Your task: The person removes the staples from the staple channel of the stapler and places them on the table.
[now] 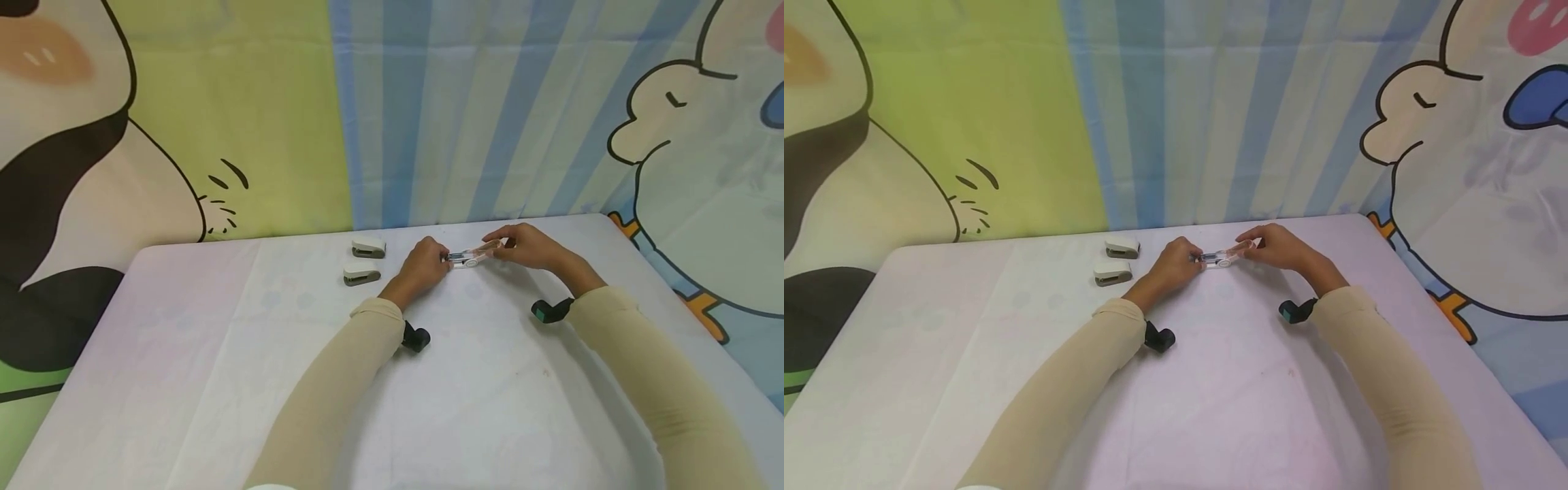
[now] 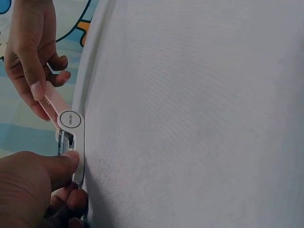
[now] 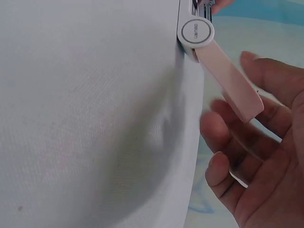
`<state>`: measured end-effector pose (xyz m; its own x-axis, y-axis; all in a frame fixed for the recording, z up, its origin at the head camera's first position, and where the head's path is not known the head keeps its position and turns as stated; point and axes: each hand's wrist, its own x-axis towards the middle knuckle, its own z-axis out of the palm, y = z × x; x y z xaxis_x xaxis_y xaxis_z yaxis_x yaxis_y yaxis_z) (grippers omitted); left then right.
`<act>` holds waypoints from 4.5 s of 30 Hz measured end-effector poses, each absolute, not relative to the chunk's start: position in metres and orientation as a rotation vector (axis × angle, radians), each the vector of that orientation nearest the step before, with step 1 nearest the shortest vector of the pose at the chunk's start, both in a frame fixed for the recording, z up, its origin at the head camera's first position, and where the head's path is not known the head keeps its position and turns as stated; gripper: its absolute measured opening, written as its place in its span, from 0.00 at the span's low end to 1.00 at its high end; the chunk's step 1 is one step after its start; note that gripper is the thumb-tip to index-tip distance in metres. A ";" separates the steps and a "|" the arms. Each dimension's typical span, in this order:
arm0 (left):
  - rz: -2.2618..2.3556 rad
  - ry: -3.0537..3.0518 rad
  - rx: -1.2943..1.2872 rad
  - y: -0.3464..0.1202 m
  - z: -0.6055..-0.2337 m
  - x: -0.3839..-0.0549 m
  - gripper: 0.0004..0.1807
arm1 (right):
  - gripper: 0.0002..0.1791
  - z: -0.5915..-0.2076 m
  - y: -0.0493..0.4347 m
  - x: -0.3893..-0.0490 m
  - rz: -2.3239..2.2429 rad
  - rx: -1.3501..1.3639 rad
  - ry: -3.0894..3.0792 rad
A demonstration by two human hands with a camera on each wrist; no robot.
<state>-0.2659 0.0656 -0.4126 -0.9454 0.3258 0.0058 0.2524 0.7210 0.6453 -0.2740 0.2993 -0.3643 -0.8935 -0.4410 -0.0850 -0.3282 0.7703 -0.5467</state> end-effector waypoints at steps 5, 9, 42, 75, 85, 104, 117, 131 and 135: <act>1.080 2.808 0.450 0.060 -0.414 -0.268 0.23 | 0.24 -0.361 0.296 -0.273 -0.786 -0.660 2.869; 1.143 2.815 0.485 0.050 -0.410 -0.269 0.22 | 0.23 -0.355 0.284 -0.271 -0.871 -0.676 2.947; 1.268 2.932 0.542 -0.120 -0.389 -0.238 0.23 | 0.15 -0.387 0.121 -0.272 -1.144 -1.099 2.576; 1.091 2.690 0.776 -0.115 -0.405 -0.228 0.10 | 0.22 -0.374 0.084 -0.249 -0.742 -1.142 2.580; 1.127 2.624 0.927 -0.107 -0.402 -0.189 0.08 | 0.27 -0.363 0.100 -0.205 -0.789 -1.152 2.485; 1.315 2.529 1.078 -0.091 -0.406 -0.136 0.11 | 0.16 -0.364 0.124 -0.146 -0.817 -1.239 2.527; 1.272 2.490 1.068 -0.089 -0.414 -0.130 0.11 | 0.18 -0.378 0.128 -0.139 -0.774 -1.448 2.502; 1.201 2.494 1.069 -0.091 -0.419 -0.133 0.14 | 0.14 -0.381 0.128 -0.140 -0.776 -1.551 2.488; 1.203 2.478 1.039 -0.090 -0.419 -0.133 0.14 | 0.13 -0.381 0.131 -0.142 -0.878 -1.605 2.460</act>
